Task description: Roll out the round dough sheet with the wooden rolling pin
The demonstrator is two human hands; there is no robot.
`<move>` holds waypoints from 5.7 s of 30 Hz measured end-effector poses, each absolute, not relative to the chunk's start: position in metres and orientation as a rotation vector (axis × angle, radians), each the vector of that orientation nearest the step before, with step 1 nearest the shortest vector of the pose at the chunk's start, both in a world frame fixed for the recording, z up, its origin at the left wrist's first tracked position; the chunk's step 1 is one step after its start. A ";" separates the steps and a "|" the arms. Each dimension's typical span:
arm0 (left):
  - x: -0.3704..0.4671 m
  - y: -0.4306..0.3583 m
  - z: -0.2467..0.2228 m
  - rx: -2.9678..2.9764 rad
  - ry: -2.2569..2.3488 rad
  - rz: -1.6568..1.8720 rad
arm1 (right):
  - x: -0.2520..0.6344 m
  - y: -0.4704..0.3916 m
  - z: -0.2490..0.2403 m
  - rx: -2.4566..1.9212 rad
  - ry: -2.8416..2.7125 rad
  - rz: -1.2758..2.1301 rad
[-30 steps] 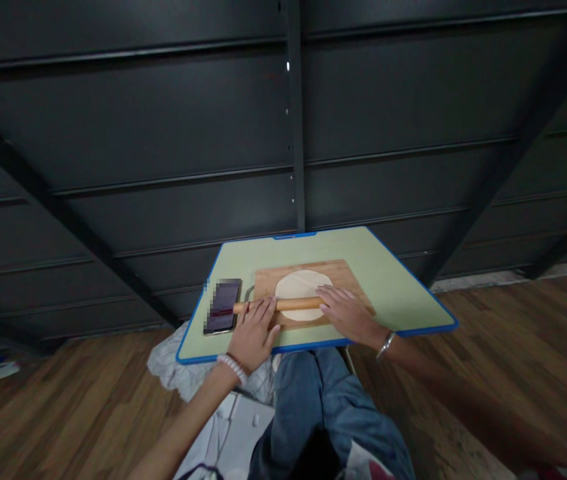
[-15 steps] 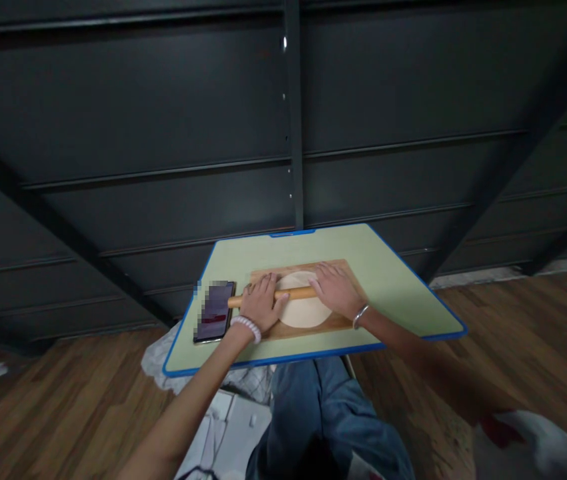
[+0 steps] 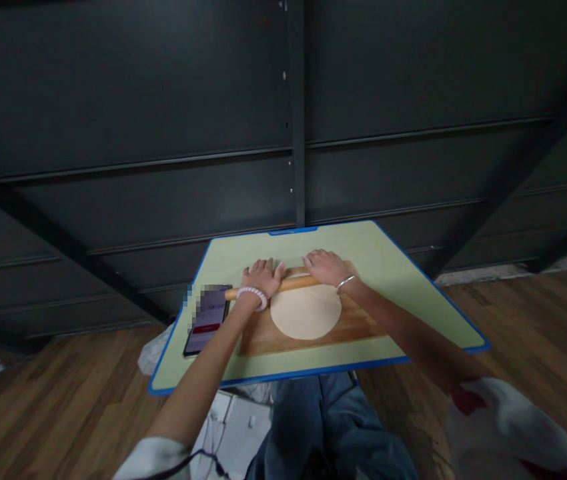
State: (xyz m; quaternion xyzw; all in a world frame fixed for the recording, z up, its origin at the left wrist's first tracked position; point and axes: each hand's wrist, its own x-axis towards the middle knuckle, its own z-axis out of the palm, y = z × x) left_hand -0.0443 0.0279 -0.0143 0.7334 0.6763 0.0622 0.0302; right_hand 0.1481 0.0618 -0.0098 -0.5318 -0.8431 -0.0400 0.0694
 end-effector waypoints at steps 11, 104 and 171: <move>-0.045 0.057 -0.014 2.391 2.046 0.172 | 0.144 0.088 -0.008 -1.720 -2.441 -0.029; -0.058 -0.055 -0.028 2.493 2.188 0.353 | 0.111 0.005 -0.021 -1.274 -2.537 -0.051; 0.043 -0.038 -0.008 2.836 1.201 0.346 | 0.169 -0.182 -0.055 -1.371 -2.340 -0.364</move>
